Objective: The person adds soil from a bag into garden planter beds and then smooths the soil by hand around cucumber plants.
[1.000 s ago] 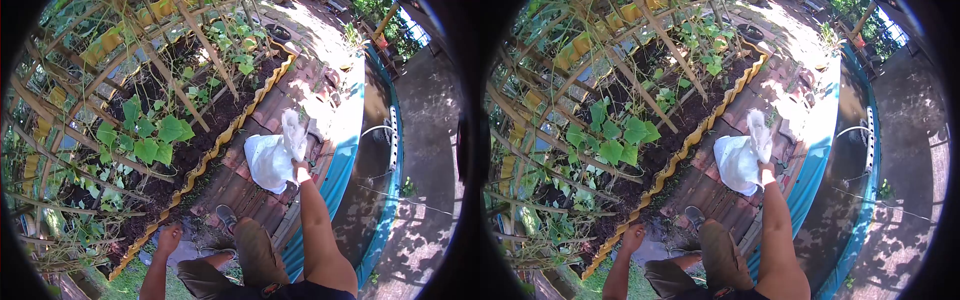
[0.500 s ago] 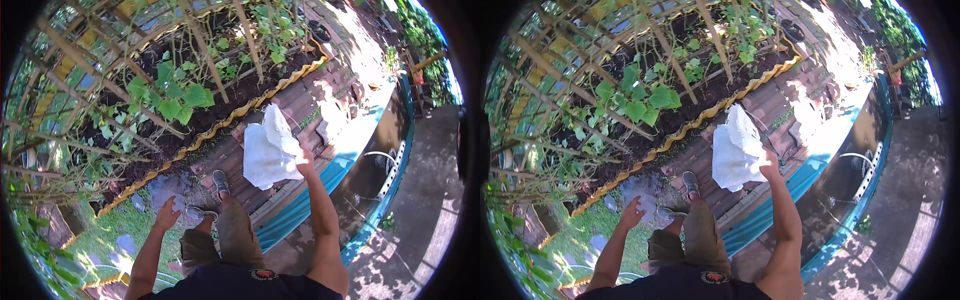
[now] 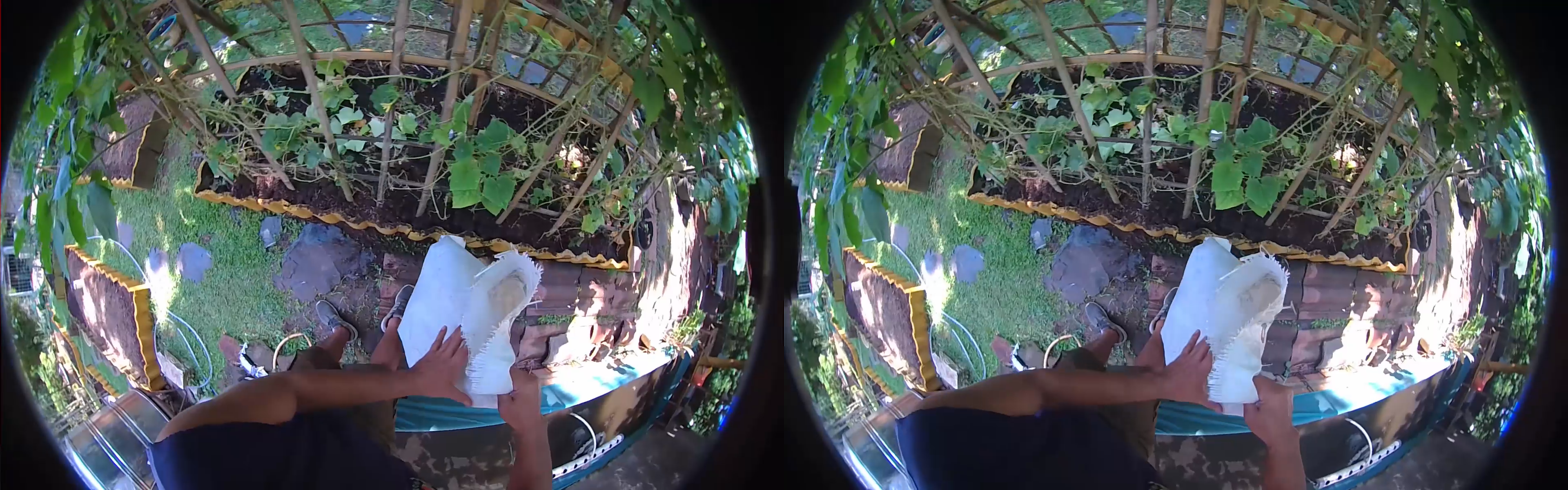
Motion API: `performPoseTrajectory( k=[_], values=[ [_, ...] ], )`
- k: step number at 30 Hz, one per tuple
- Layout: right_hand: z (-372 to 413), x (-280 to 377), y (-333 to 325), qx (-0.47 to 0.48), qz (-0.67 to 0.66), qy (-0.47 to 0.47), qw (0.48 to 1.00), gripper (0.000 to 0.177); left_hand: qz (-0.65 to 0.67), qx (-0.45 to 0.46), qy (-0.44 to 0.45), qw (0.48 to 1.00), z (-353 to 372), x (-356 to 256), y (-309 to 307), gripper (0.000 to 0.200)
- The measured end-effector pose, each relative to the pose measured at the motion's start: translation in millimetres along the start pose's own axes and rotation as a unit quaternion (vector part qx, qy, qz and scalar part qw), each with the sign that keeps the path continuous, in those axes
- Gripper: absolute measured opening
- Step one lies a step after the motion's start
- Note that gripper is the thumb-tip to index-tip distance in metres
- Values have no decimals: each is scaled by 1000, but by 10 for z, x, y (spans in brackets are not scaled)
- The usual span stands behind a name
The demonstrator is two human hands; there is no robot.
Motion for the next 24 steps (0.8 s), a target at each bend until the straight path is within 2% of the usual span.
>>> performPoseTrajectory(
  k=[1, 2, 3, 6, 10, 11, 14, 15, 18, 19, 20, 22, 24],
  values=[
    [-18, 375, -4, 29, 23, -21, 999, 23, 112, -16, -7, 994, 115, -43, -13, 96],
    [-46, 732, 25, 56, 45, -42, 997, 21, 125, -8, 7, 992, 193, -105, -91, 93],
    [-63, 1059, 79, 37, 86, -88, 992, 19, 102, -7, 27, 994, 276, -164, -187, 89],
    [-184, 1785, 251, 53, 49, -172, 982, 9, 39, -11, 56, 998, 609, -213, -642, 78],
    [-351, 2602, 775, 102, 92, -310, 941, 14, -25, -46, 45, 998, 1143, -94, -1356, 64],
    [-392, 2720, 949, 126, 149, -345, 918, 20, -41, -57, 38, 997, 1294, -65, -1506, 60],
    [-532, 3251, 1348, 140, 119, -378, 907, 19, -86, -107, 9, 991, 1810, 40, -2029, 50],
    [-553, 3421, 1458, 160, 120, -375, 905, 26, -100, -125, -7, 987, 1996, 56, -2186, 46],
    [-489, 4067, 1605, 131, 76, -394, 907, 37, -154, -208, -66, 964, 2627, 63, -2711, 36],
    [-486, 4150, 1661, 112, 58, -390, 912, 45, -177, -272, -107, 940, 2835, 49, -2854, 23],
    [-531, 4170, 1726, 86, 67, -381, 918, 44, -269, -309, -91, 908, 3053, -32, -2988, 19],
    [-703, 4044, 1861, 34, 80, -355, 931, 43, -183, -341, -241, 890, 3643, 273, -2989, 22],
    [-952, 3652, 2059, 90, 63, -188, 976, 40, -245, -362, -261, 861, 4111, 147, -3280, 18]
  ],
)
Point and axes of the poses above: each hand's wrist, its own z-axis away from the middle knuckle, its own y-axis out of the palm, x = y × z, the point moved 3 cm from there along -z, towards the middle knuckle, and after that the axes turned 9 degrees about y, right-handed, at the moved point
